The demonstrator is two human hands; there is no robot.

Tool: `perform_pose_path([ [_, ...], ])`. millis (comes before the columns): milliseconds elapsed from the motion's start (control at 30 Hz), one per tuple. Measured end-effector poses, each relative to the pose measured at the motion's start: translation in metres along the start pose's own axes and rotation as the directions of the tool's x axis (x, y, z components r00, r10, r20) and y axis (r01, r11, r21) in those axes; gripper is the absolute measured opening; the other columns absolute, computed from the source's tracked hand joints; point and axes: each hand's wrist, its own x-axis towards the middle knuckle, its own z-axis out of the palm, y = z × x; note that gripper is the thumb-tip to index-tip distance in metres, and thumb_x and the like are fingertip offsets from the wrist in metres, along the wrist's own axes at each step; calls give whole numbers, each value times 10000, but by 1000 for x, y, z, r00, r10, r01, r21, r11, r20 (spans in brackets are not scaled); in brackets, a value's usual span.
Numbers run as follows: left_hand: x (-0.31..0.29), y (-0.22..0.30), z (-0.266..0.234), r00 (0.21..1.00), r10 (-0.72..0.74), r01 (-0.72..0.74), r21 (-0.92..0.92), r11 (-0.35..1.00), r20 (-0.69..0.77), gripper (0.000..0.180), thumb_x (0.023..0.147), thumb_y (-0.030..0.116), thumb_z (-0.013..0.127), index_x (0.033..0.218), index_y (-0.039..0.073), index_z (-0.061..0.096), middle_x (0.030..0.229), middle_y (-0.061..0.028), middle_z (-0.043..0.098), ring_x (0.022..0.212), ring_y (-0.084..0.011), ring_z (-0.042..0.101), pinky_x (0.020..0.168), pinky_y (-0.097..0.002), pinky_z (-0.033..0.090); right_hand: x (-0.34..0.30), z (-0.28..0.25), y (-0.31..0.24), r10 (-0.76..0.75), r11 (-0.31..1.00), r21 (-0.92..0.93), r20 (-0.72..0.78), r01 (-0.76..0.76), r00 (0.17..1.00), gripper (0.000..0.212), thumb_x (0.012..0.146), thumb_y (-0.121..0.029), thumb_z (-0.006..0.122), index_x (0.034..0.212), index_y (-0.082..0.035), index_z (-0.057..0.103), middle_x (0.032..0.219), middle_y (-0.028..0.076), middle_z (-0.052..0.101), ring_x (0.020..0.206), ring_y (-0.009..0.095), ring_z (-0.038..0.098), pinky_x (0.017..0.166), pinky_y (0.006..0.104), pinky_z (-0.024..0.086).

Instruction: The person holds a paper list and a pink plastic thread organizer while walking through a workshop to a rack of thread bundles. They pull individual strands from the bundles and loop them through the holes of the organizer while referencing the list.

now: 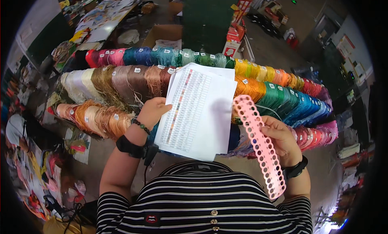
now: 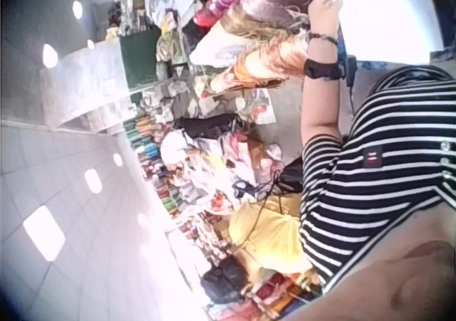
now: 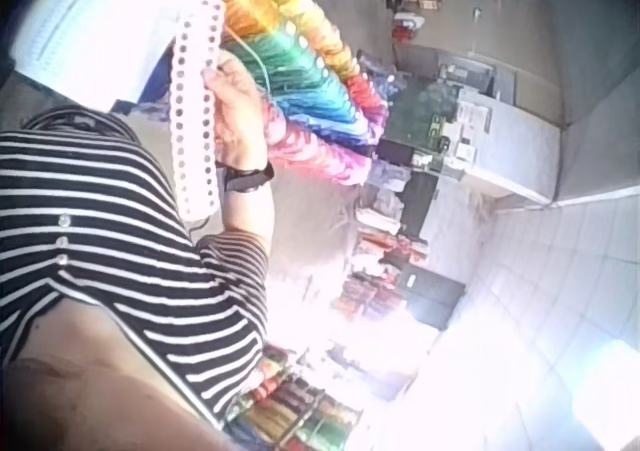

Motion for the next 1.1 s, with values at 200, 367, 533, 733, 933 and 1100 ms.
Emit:
perform_pose_path([
  [200,-4,40,-52,921,218,-290,-195,937,-324,158,934,56,607,1045,-54,627,900,-100,709,742,-114,663,646,-239,521,34,36,-44,-451,888,-197,-199,415,870,303,931,-93,605,1214,11,567,1048,73,679,903,119,666,815,277,545],
  [367,20,20,-132,875,202,-284,-128,950,-440,159,927,86,626,1007,-51,635,869,-80,701,723,-110,645,630,-235,499,118,73,-38,-630,774,-234,-194,588,752,202,943,-123,611,1119,-23,607,917,22,674,792,89,630,732,244,513],
  [533,31,-21,-167,918,19,-100,-184,978,-397,152,930,108,628,985,-33,619,847,-43,679,680,-107,618,603,-240,483,200,135,30,-418,908,-129,-238,398,877,122,933,-105,618,1013,-14,633,813,-1,647,648,65,568,600,221,464],
  [733,21,-23,-160,961,-8,-104,-389,915,-276,192,971,131,565,1064,-35,590,936,-84,683,730,-116,654,614,-229,520,249,133,98,-317,929,-279,-256,244,913,96,936,-100,622,982,-16,634,782,-7,649,626,60,570,560,211,452],
  [933,17,-16,-157,961,-34,-91,-428,899,-274,235,998,150,521,1119,-44,575,993,-101,686,802,-128,667,680,-247,539,247,129,96,-235,948,-271,-238,168,942,107,939,-114,617,994,-23,607,762,3,643,602,56,567,523,206,457],
  [1100,18,-18,-156,961,46,-159,-408,899,-273,281,997,168,528,1174,-48,563,1050,-105,677,904,-156,658,803,-277,529,252,105,93,-202,892,-434,-121,131,972,156,932,-141,638,1013,-19,585,783,21,653,631,65,594,548,211,492],
])
